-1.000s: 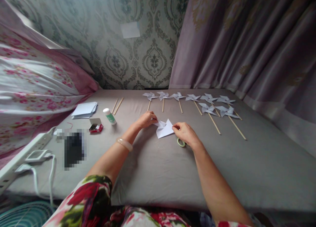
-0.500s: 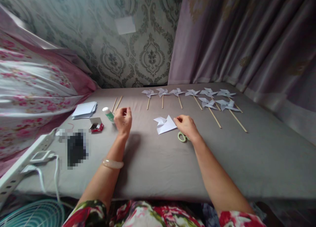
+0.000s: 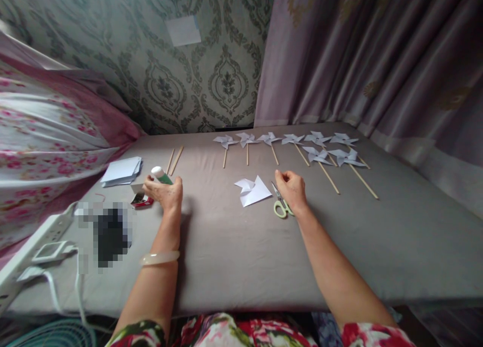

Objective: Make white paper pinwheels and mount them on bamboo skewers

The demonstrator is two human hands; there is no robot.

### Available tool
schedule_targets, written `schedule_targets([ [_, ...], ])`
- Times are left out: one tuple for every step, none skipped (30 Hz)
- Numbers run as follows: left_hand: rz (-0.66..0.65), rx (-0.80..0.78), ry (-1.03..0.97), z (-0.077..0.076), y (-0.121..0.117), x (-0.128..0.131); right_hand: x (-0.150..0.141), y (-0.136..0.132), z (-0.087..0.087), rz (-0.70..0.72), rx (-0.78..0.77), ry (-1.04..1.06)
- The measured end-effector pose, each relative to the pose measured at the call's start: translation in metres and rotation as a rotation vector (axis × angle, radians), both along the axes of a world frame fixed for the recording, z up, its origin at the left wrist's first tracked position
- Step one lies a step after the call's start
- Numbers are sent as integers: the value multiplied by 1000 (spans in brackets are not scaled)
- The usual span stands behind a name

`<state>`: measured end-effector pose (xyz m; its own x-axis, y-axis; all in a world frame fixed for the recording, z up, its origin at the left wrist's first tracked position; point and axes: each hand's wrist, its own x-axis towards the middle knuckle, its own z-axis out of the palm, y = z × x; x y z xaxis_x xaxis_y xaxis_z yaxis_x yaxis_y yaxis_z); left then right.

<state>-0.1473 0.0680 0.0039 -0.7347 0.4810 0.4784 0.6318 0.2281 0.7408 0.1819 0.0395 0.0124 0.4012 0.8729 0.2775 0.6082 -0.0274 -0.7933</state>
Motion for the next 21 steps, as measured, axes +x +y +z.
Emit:
schedule_targets([
  [-16,-17,-4,-1,2,0,0,0,0,2,-2,4],
  [-28,-31,-6,-2,3,-1,0,0,-1,1,-4,5],
  [-39,-41,-8,-3,5,-2,0,1,-1,0,-8,7],
  [-49,-49,-10,-4,6,-2,0,1,-1,-1,-12,10],
  [-58,-55,-14,-5,7,-3,0,1,-2,-2,-15,13],
  [-66,-59,-19,-6,8,-4,0,0,-2,-3,-17,16],
  [-73,-63,-24,-8,9,-6,0,0,-2,-2,-18,20],
  [-79,-67,-27,-9,10,-7,0,0,-2,-2,-17,23],
  [-81,-70,-30,-10,11,-8,0,0,-2,-2,-17,26],
  [-80,-75,-33,-11,11,-9,1,0,-1,-1,-18,28],
  [-74,-83,-40,-12,12,-11,1,0,-1,3,-19,29],
  [-68,-93,-48,-12,12,-12,0,1,-1,8,-19,32],
  [-62,-103,-56,-12,11,-13,0,1,-2,13,-21,37],
  [-54,-112,-64,-12,11,-13,0,1,-2,17,-22,42],
  [-48,-120,-73,-11,10,-14,0,1,-2,21,-21,48],
  [-46,-127,-80,-10,9,-14,0,1,-2,22,-19,53],
  [-49,-133,-84,-8,8,-14,0,1,-2,23,-18,58],
  [-59,-136,-84,-7,6,-13,0,1,-1,22,-16,61],
  [-77,-134,-76,-5,4,-12,-1,1,-1,24,-14,64],
  [-105,-126,-62,-2,1,-9,-1,0,-1,27,-11,68],
  [-142,-110,-42,0,-2,-4,-1,0,0,34,-9,74],
])
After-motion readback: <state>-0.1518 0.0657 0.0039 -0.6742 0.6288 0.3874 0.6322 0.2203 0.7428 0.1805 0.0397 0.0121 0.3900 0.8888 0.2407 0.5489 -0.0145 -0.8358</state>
